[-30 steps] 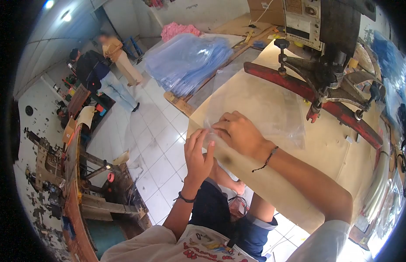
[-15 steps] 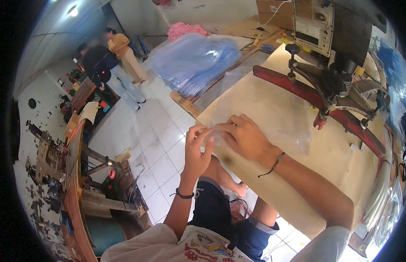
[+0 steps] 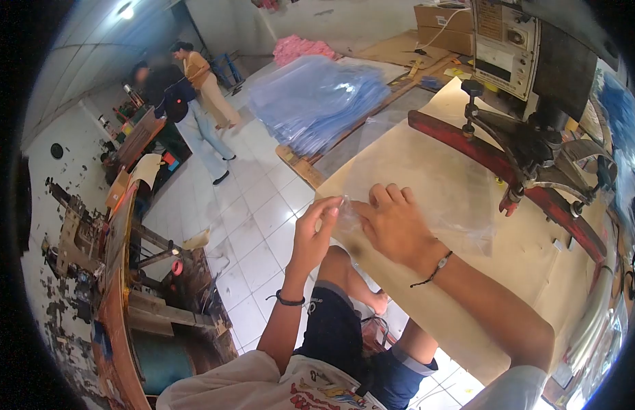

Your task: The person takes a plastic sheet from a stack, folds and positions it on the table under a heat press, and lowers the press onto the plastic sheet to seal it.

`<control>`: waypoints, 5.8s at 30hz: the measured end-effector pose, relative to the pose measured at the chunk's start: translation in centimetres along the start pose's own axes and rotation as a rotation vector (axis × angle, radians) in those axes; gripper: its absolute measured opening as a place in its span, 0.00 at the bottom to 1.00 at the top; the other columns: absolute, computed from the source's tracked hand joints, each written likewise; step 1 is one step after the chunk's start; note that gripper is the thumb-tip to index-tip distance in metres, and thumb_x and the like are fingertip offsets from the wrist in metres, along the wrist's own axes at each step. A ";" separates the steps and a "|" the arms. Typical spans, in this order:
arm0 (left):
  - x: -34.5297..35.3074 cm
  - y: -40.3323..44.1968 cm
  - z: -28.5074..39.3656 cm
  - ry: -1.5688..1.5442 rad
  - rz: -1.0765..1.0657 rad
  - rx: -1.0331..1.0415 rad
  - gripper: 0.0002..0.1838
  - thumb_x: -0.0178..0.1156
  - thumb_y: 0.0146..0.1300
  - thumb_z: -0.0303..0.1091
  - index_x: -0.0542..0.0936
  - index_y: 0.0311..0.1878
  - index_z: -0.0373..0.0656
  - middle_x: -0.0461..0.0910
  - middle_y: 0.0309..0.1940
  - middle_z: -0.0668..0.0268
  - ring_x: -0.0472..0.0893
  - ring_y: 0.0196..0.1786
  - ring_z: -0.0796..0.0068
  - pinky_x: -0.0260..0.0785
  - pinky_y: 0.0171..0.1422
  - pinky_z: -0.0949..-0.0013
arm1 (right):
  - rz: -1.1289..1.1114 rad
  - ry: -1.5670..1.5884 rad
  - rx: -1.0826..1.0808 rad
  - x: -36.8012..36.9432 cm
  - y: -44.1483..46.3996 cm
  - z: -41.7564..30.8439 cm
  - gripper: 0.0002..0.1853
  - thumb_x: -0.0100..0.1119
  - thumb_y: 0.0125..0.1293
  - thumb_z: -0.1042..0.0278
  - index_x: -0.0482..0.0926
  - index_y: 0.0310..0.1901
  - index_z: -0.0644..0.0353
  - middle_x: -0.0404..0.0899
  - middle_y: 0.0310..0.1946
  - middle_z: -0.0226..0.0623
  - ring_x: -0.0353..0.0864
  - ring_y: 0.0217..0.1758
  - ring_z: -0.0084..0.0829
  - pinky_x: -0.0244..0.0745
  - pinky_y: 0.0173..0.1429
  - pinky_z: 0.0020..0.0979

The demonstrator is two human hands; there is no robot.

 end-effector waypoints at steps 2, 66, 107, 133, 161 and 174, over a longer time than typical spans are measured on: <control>0.1 0.7 -0.6 -0.055 -0.045 -0.063 0.18 0.67 0.70 0.30 0.83 0.61 0.37 0.86 0.48 0.63 0.81 0.41 0.75 0.73 0.49 0.71 | -0.014 0.002 0.012 0.1 0.0 0.0 0.19 0.61 0.69 0.63 0.83 0.60 0.52 0.73 0.48 0.38 0.72 0.55 0.39 0.64 0.61 0.40; -0.6 0.9 2.0 0.332 -0.312 0.306 0.12 0.60 0.69 0.25 0.85 0.53 0.38 0.78 0.59 0.58 0.73 0.65 0.56 0.65 0.69 0.56 | 0.091 -0.037 -0.172 0.7 -0.1 -0.5 0.21 0.61 0.69 0.64 0.82 0.61 0.60 0.82 0.54 0.34 0.78 0.57 0.36 0.71 0.62 0.40; 1.9 -3.2 2.0 0.791 -0.316 0.393 0.34 0.60 0.73 0.41 0.67 0.76 0.31 0.58 0.82 0.52 0.60 0.83 0.56 0.63 0.62 0.58 | -0.098 -0.162 -0.148 1.3 -0.1 -1.6 0.30 0.57 0.73 0.49 0.75 0.68 0.63 0.71 0.75 0.38 0.69 0.71 0.37 0.61 0.73 0.43; 2.4 -5.3 1.1 0.699 -0.324 0.391 0.40 0.62 0.63 0.30 0.63 0.78 0.32 0.56 0.83 0.52 0.56 0.85 0.56 0.61 0.66 0.53 | -0.143 -0.192 -0.047 1.7 -0.3 -1.8 0.46 0.68 0.61 0.40 0.68 0.74 0.61 0.72 0.72 0.38 0.69 0.70 0.41 0.60 0.74 0.45; 3.2 -7.4 0.4 0.558 -0.366 0.310 0.53 0.66 0.52 0.28 0.53 0.81 0.31 0.50 0.82 0.38 0.56 0.83 0.44 0.45 0.85 0.41 | -0.158 -0.212 -0.068 2.6 -0.6 -1.9 0.42 0.67 0.64 0.47 0.66 0.75 0.61 0.64 0.77 0.39 0.64 0.74 0.44 0.58 0.78 0.49; 0.1 -4.6 2.3 0.550 -0.173 0.395 0.42 0.58 0.54 0.21 0.66 0.78 0.38 0.62 0.80 0.55 0.64 0.79 0.45 0.57 0.79 0.44 | -0.145 -0.239 -0.097 2.3 -0.7 -2.1 0.46 0.68 0.62 0.44 0.65 0.76 0.62 0.65 0.77 0.39 0.63 0.74 0.44 0.58 0.76 0.46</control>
Point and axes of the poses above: each hand's wrist, its own y-axis towards the middle knuckle, its own x-axis out of the palm, z = x × y, the point moved 7 cm from there along y, towards the middle knuckle
